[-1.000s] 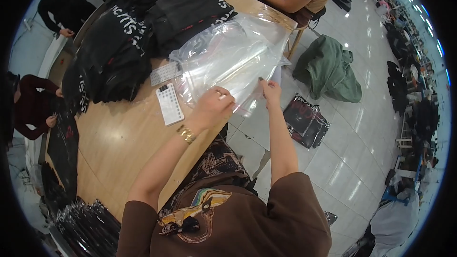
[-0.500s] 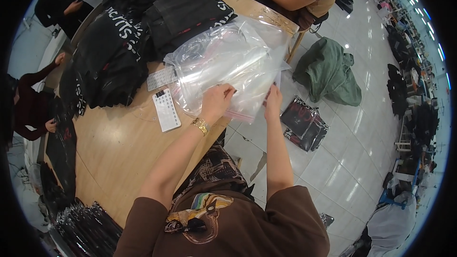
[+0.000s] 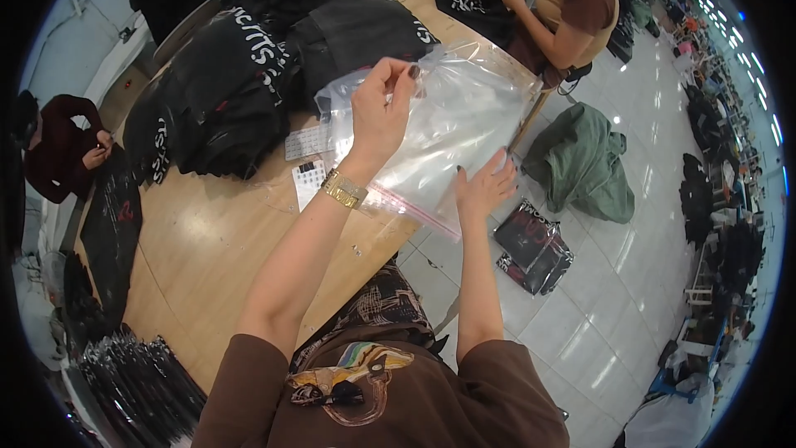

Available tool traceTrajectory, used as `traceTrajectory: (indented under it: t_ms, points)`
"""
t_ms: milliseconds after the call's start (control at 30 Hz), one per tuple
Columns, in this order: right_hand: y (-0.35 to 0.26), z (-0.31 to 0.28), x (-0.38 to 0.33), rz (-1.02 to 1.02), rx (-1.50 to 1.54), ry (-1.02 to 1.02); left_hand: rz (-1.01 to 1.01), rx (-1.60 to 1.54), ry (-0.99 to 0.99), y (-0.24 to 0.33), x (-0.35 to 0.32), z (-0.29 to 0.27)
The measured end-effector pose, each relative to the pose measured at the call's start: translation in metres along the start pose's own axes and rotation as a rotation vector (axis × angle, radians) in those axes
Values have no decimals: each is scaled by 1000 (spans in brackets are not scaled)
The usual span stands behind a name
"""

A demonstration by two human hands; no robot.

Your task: The recorder folds and places black t-shirts into clear plastic bags on a garment production table.

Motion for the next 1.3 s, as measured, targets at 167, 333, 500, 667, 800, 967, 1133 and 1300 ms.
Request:
traceTrajectory:
  t_ms: [167, 333, 500, 667, 800, 967, 1133, 1300]
  points:
    - [13, 54, 27, -358, 476, -376, 101, -62, 42, 48, 11, -42]
    - [22, 24, 10, 52, 949, -131, -171, -190, 252, 48, -26, -157]
    - [4, -5, 31, 18, 1408, -438, -312, -133, 605, -11, -147, -272]
    - [-59, -88, 17, -93, 128, -46, -641, 126, 993, -53, -319, -294]
    - [-138, -91, -1, -497, 1121, -292, -848, -50, 1153, -48, -366, -244]
    - [-283, -88, -54, -320, 1713, -1545, -811, -420, 1115, -59, -389, -193]
    - [-377, -74, -76, 123, 1746, -1639, -896, 58, 1052, -49, -412, -203]
    - [-409, -77, -91, 167, 1574, -1500, -979, 519, 1025, -17, -417, -230]
Point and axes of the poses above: each hand's wrist, its own x-axis towards the middle knuckle, its own z-axis out of the palm, y = z × x, the point moved 1 cm from there along x, towards the middle knuckle, and after that the axes turned 11 degrees about -y, right-handed, at the moved point
